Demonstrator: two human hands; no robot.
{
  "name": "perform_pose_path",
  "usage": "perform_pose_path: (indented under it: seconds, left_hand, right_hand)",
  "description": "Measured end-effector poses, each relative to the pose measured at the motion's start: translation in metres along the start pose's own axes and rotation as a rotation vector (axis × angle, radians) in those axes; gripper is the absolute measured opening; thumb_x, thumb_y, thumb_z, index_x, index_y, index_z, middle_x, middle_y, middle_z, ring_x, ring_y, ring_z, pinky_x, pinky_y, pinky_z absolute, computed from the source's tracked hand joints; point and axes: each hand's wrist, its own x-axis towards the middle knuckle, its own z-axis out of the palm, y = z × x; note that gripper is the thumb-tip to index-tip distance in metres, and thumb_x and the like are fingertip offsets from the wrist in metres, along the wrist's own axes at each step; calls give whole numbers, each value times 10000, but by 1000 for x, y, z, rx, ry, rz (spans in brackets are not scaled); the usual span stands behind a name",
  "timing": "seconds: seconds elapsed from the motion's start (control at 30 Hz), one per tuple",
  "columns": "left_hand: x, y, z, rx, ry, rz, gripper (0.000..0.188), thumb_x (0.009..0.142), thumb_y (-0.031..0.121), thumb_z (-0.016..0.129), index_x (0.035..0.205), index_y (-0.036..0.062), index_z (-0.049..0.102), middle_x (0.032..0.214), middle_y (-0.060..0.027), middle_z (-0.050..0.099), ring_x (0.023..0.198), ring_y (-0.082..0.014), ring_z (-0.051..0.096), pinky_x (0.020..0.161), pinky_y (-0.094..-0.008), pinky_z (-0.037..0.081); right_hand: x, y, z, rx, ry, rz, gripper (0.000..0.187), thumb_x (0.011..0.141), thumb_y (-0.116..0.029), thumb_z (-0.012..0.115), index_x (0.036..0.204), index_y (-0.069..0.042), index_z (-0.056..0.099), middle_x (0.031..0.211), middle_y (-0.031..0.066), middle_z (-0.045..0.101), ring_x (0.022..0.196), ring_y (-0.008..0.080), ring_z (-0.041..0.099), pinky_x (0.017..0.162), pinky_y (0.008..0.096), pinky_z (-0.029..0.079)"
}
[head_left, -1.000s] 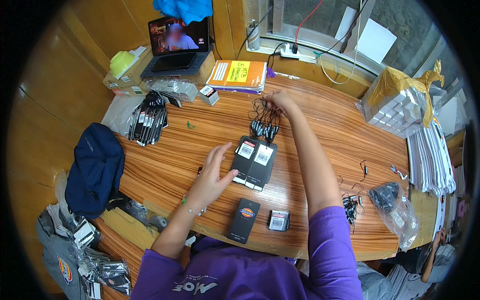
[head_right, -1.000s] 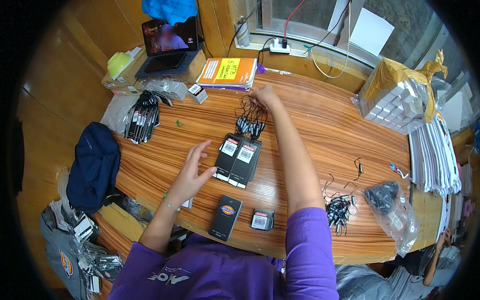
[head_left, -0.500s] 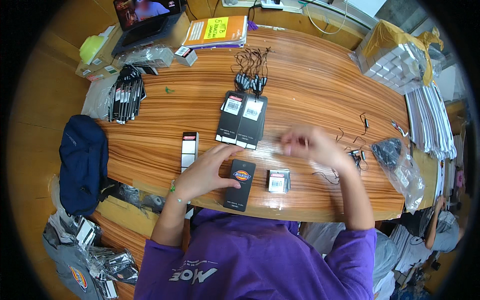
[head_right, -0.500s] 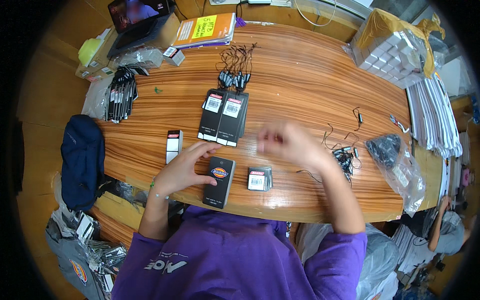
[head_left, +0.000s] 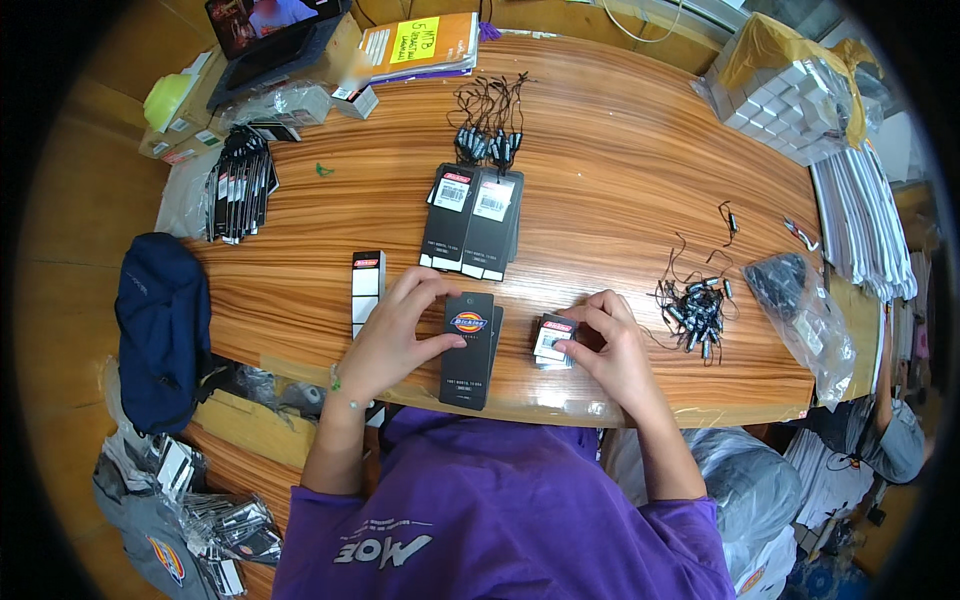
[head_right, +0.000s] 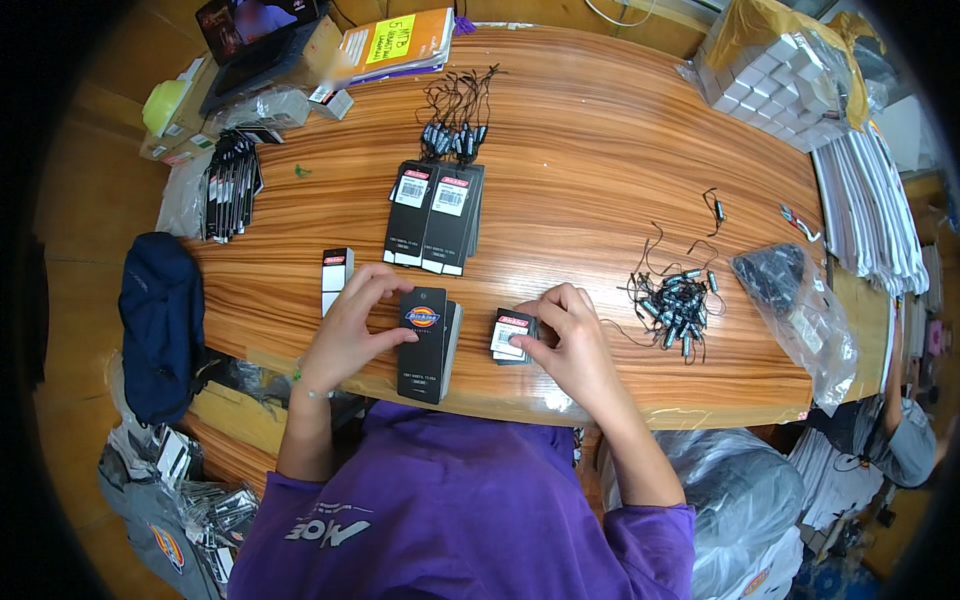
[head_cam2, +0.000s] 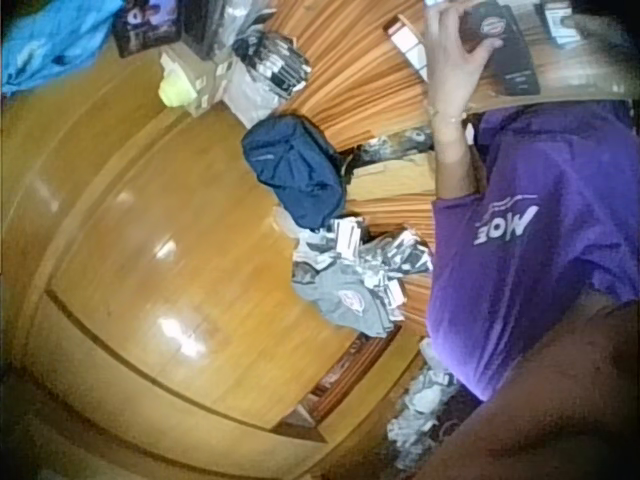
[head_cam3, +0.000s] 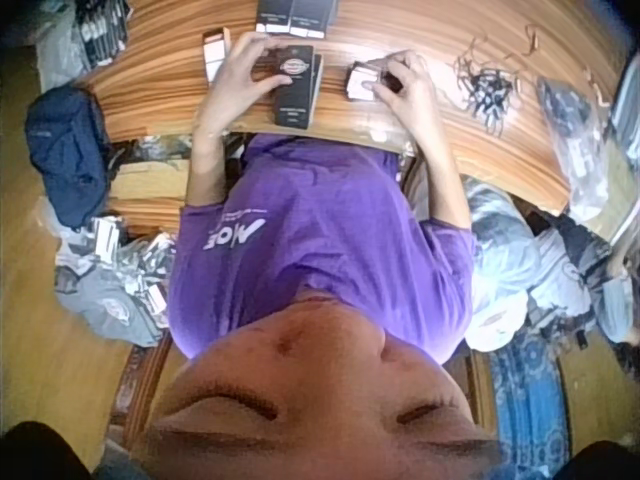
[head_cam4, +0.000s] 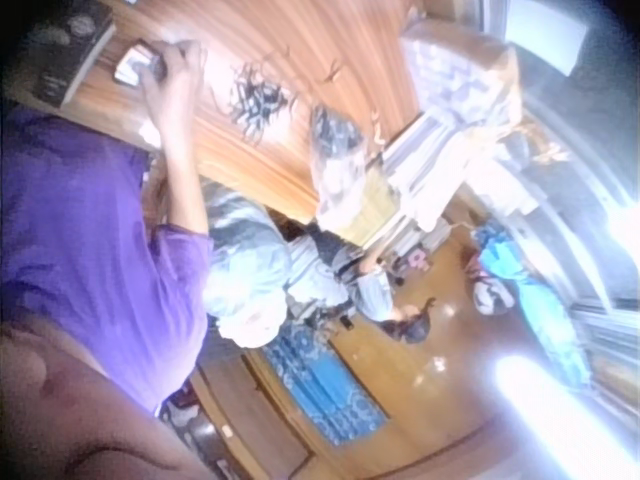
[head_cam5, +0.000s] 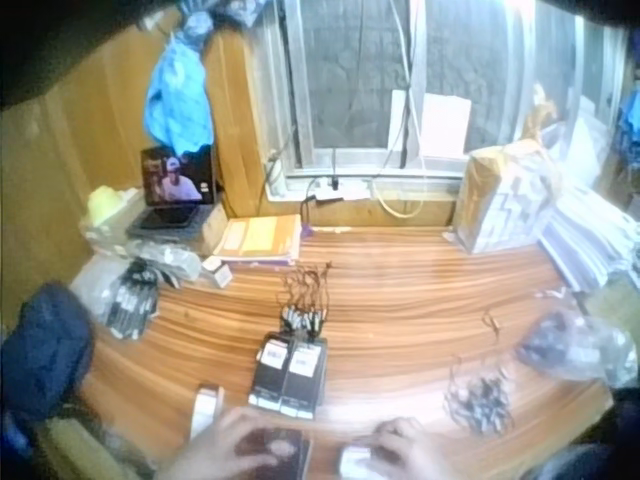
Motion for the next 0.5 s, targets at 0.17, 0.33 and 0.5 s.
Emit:
perform_pose_path:
  seconds: [0.17,0.33,0.5]
  left_hand:
    - [-1,-11,1,-12,-25,23,459,643,168,771,1035,50,563,1027,-68,471,998,-237,486,865,-322,415]
    - [-1,1,-6,-82,-33,-45,380,679,50,736,1015,25,560,936,-35,515,911,-128,523,714,-244,454]
    - [-8,0,-8,-618,-49,-357,248,759,-42,647,988,-4,561,828,-28,608,737,-70,566,646,-188,450]
  right_hand:
    - [-9,3,3,352,-93,316,244,730,-56,704,958,-19,624,745,48,572,611,118,501,568,239,407]
    - [-13,-19,12,534,-19,284,227,765,-15,668,967,8,566,811,51,619,677,83,548,569,228,409]
    - [-11,-36,18,559,-47,153,182,783,-4,646,938,2,551,785,42,593,687,83,547,626,236,431]
